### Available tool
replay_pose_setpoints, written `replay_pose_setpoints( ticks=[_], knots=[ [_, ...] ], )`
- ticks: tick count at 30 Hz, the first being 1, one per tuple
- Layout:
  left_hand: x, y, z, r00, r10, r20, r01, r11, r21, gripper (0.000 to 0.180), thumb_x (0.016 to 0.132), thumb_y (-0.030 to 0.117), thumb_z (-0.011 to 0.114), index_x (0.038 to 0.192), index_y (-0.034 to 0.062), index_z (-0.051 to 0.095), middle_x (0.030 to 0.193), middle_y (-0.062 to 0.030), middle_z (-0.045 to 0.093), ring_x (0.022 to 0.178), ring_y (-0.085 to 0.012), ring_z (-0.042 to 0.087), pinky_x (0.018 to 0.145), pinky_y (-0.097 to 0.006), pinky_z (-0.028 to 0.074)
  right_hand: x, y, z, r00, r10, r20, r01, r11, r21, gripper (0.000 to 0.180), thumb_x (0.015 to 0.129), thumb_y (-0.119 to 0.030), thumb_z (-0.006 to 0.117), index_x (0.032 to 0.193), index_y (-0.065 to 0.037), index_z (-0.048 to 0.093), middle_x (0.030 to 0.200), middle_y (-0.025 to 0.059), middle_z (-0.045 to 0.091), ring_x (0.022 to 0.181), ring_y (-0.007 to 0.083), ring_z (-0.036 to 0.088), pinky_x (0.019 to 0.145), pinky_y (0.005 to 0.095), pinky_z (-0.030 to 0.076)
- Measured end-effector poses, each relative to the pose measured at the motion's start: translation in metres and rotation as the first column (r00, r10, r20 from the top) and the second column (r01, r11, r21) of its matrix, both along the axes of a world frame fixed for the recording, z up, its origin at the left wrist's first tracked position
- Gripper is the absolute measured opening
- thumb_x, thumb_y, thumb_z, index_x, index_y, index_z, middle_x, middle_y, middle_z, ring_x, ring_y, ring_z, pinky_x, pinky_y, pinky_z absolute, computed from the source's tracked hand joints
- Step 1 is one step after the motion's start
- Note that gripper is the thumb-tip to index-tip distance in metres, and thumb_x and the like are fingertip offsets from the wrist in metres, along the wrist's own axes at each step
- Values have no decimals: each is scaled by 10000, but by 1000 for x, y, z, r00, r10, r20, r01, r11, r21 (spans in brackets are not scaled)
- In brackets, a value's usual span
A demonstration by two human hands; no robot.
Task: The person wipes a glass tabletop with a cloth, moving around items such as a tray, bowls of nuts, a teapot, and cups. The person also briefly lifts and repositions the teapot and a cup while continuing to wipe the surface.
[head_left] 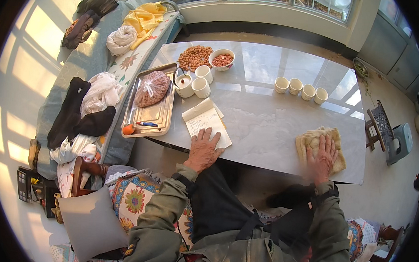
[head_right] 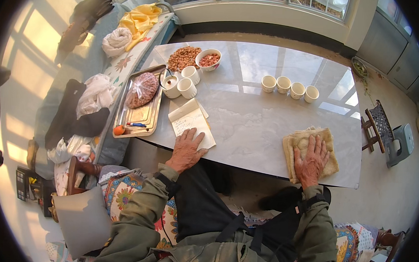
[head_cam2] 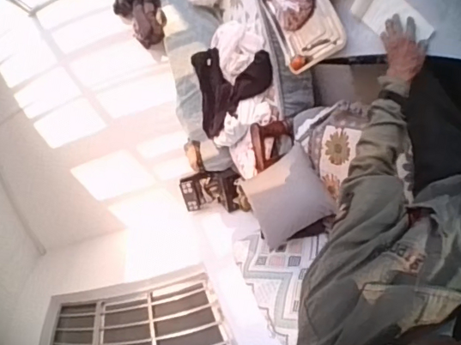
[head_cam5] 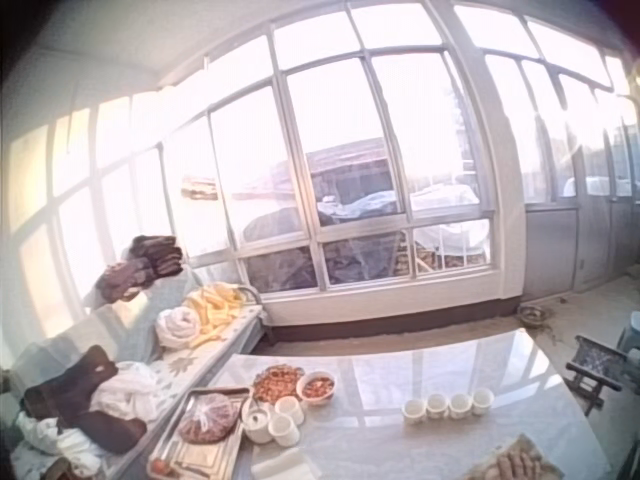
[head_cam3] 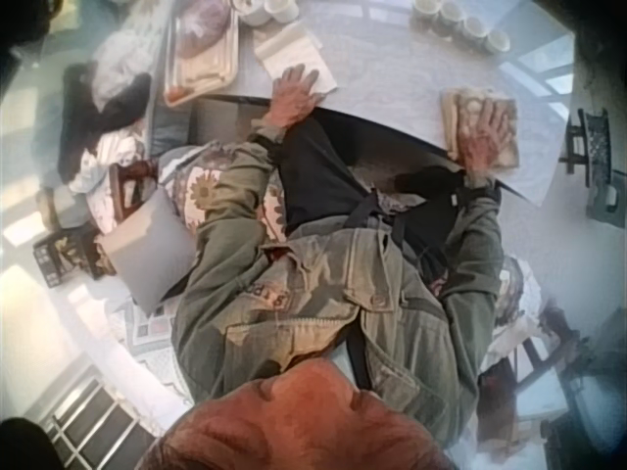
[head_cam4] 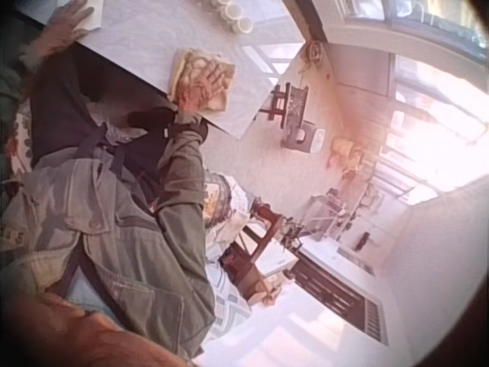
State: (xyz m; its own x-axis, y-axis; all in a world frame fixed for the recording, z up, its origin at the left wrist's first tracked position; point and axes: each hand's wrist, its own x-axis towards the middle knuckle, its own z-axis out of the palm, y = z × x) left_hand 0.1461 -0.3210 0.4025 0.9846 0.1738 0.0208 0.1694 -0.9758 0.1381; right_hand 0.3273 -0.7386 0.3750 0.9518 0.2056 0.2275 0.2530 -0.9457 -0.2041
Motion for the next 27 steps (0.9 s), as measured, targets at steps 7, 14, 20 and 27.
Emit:
replay_pose_setpoints(
  ticks=[7,14,20,27],
  knots=[
    [-25,50,3,998,-47,29,48,997,-52,660,913,369,812,1461,50,629,1537,-222,549,1467,-413,470,1193,-530,402,0,0,1,1000,8,2,-8,1000,7,750,980,-468,700,1599,-87,512,1697,145,441,1592,407,333,1305,624,181],
    [-34,91,-3,995,-21,98,27,998,-59,513,890,110,695,1393,27,639,1490,-192,587,1406,-393,537,1191,-484,440,0,1,2,1000,9,5,-9,1000,3,748,979,-460,700,1599,-87,507,1697,153,439,1592,409,332,1303,626,185],
    [-27,63,-5,982,43,186,-31,997,-65,541,928,236,744,1409,19,624,1488,-216,584,1403,-420,532,1183,-513,428,1,0,3,1000,11,-9,-11,1000,-2,744,983,-447,703,1603,-88,501,1697,153,439,1592,403,333,1303,623,188],
    [-14,31,-13,989,51,142,-50,999,-14,535,922,220,732,1412,33,624,1471,-221,584,1415,-420,513,1167,-533,416,1,0,4,1000,9,-11,-10,1000,-15,735,985,-440,702,1598,-83,508,1694,150,442,1588,398,338,1304,613,198]
  ],
)
